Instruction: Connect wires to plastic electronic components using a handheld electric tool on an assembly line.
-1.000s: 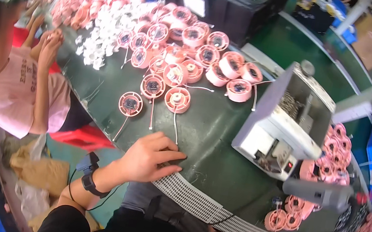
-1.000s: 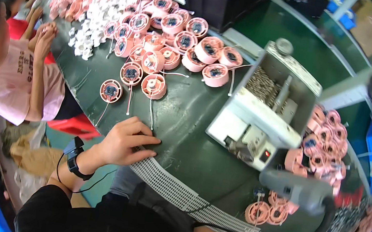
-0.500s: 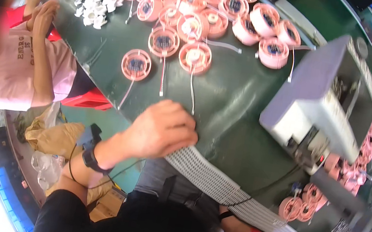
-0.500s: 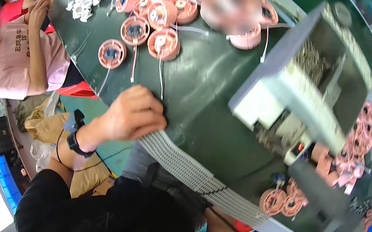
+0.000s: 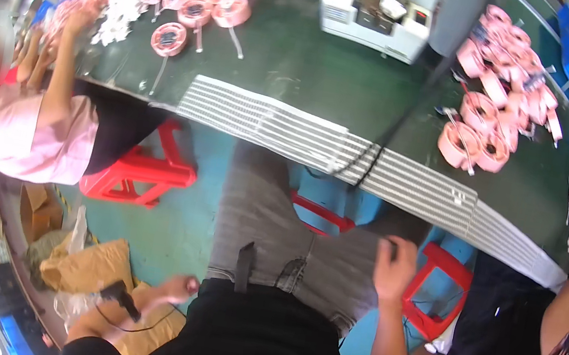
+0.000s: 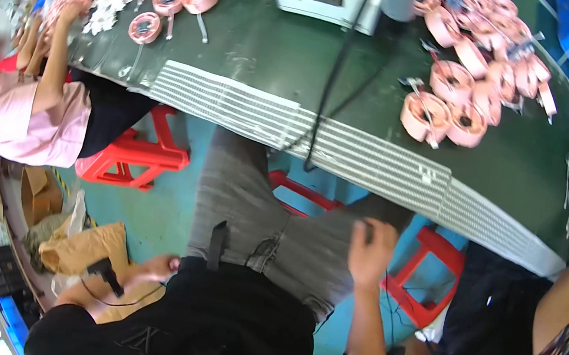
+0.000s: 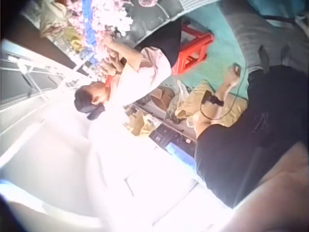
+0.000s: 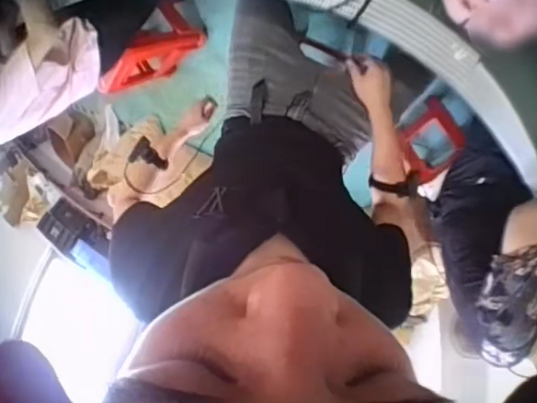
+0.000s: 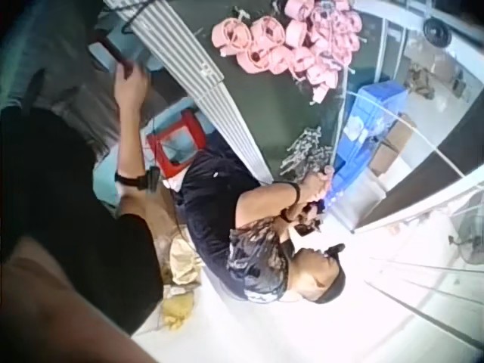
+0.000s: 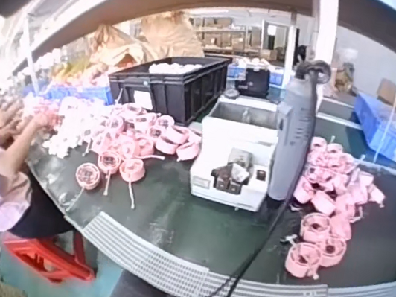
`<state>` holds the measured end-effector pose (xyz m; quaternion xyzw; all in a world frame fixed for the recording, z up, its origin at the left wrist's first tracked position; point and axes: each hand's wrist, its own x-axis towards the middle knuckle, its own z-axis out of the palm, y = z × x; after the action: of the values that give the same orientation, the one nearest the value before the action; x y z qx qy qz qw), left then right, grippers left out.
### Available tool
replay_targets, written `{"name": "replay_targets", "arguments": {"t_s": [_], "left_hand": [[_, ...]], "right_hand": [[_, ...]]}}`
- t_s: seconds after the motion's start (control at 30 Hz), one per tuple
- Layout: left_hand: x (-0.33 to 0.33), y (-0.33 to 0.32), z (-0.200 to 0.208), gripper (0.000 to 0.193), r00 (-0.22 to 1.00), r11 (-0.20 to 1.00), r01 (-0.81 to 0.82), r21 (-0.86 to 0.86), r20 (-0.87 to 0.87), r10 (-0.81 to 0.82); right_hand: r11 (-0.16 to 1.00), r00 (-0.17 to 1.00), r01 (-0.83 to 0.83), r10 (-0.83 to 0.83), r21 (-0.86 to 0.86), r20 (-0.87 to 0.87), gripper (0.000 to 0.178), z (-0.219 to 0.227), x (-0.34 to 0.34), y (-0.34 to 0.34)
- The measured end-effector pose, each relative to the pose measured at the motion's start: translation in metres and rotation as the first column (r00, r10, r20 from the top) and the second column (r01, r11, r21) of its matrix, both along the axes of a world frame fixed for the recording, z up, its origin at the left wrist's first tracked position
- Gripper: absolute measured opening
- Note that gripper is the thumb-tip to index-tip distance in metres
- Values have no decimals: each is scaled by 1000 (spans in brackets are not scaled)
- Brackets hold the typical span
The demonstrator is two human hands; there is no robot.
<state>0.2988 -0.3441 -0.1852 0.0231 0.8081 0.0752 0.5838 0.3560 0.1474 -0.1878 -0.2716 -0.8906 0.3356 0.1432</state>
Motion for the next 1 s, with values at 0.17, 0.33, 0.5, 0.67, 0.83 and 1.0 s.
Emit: {"name": "replay_targets", "arguments": {"t_s": [0.17, 0.33, 0.5, 0.67, 0.83, 1.0], "left_hand": [[1, -10, -58, 22, 1000, 987, -4, 162, 5, 3], [-80, 16, -132, 23, 987, 911, -99, 399, -79, 142], [-115, 13, -176, 25, 948, 792, -259, 554, -13, 319], [-133, 15, -216, 27, 845, 601, -462, 652, 118, 522], [-123, 10, -216, 29, 670, 367, -642, 674, 260, 695], [-124, -33, -207, 32, 528, 194, -741, 643, 379, 760]], "right_hand": [[900, 854, 436, -419, 16, 307, 39, -153, 211, -23], [899, 878, 427, -385, -100, 284, 40, -208, 181, -11], [939, 932, 319, -286, -127, 223, 35, -211, 148, 32], [979, 974, 134, -102, -152, 201, 29, -194, 87, 96], [973, 971, -82, 127, -217, 204, 24, -165, 36, 156], [926, 943, -192, 266, -325, 202, 19, -138, 22, 149]]}}
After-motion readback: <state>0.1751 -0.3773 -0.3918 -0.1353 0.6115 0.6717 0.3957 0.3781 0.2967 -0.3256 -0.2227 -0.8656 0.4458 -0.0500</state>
